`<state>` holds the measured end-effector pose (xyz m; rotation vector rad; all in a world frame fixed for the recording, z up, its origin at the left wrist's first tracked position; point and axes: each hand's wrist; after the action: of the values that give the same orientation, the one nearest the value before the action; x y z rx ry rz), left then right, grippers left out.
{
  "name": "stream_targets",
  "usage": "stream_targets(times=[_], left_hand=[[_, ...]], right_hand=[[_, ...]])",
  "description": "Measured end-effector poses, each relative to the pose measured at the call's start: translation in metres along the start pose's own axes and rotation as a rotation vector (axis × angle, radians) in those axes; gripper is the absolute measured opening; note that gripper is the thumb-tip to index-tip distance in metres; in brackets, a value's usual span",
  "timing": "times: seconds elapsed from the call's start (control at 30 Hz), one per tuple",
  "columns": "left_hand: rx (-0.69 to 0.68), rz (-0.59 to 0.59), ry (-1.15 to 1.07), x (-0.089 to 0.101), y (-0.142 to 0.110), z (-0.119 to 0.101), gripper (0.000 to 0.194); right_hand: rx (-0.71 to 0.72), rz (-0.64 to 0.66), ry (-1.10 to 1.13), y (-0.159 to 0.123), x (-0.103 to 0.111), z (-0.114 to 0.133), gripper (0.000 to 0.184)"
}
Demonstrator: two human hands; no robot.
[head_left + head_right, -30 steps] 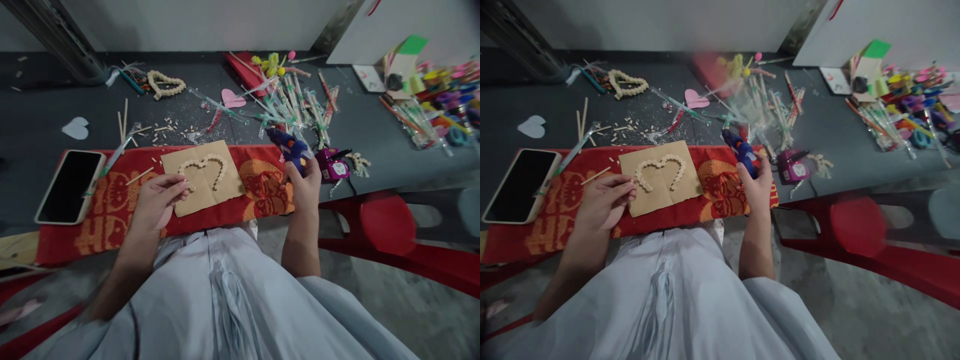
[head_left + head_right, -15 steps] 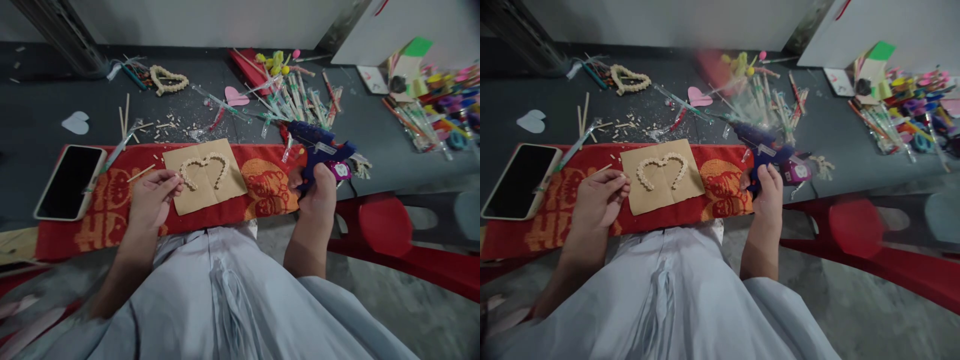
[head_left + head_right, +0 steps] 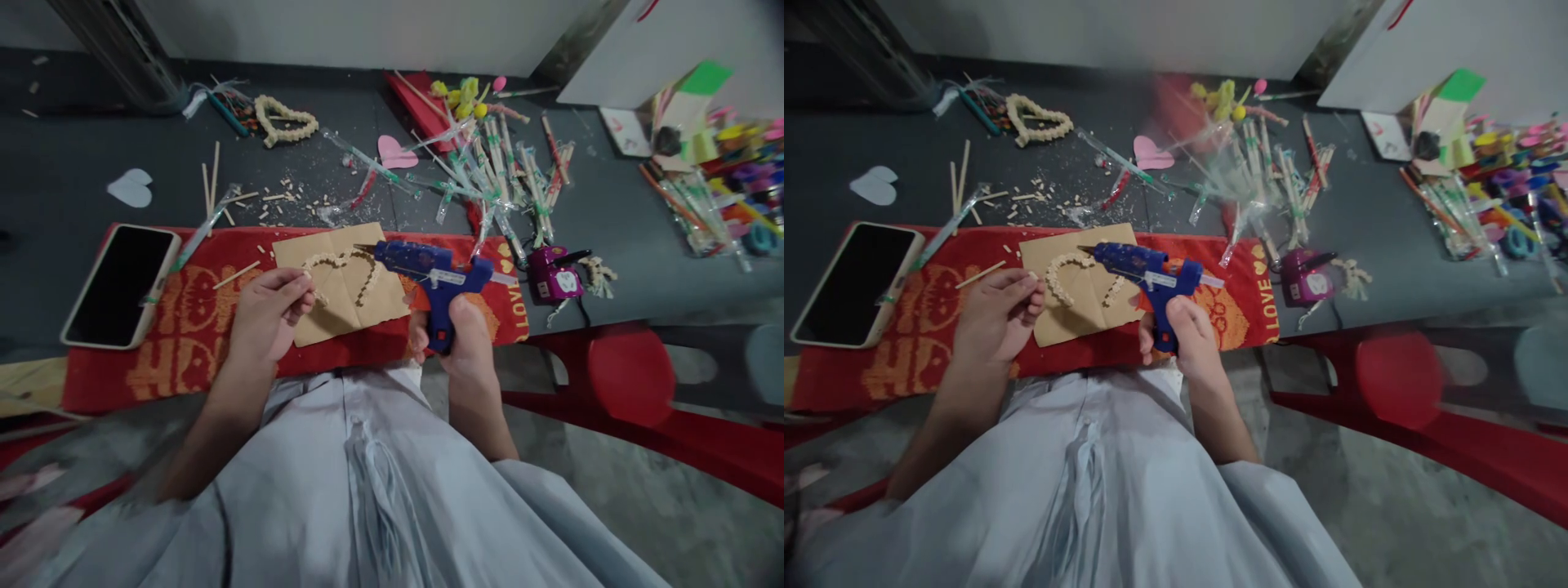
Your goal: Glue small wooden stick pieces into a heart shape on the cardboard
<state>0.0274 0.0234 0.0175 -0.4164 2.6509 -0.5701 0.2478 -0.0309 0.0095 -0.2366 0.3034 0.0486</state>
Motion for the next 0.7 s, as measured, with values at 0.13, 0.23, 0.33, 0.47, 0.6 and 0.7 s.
stream_targets(times=[0.13, 0.23, 0.33, 0.47, 0.6, 0.7], left_hand=[[0.032, 0.011, -0.019, -0.004, -0.004, -0.004, 0.016], [0.035, 0.020, -0.058, -0.005, -0.007, -0.006, 0.017], [0.016, 0.041, -0.068, -0.004, -0.008, -0.006, 0.018], [-0.027, 0.042, -0.060, -0.004, -0.009, -0.006, 0.016], [-0.144, 0.065, -0.094, -0.006, -0.010, -0.006, 0.016], [-0.207, 0.076, -0.102, -0.006, -0.011, -0.005, 0.017]], right_hand=[[-0.094, 0.139, 0.039, -0.001, -0.006, -0.012, 0.051], [-0.127, 0.182, 0.028, -0.001, -0.008, -0.018, 0.058], [-0.121, 0.179, 0.007, -0.002, -0.010, -0.020, 0.062], [-0.106, 0.194, -0.025, -0.004, -0.013, -0.017, 0.064], [-0.057, 0.198, -0.054, -0.007, -0.014, -0.015, 0.061], [-0.006, 0.209, -0.069, -0.007, -0.015, -0.015, 0.057]])
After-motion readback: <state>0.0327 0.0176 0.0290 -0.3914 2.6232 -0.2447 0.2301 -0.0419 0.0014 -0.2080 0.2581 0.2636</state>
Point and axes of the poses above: each hand's wrist, its own y-axis towards the middle knuckle, its own x-axis out of the back of the hand, z = x × y, and after that the axes turned 3 degrees about -x, right-handed
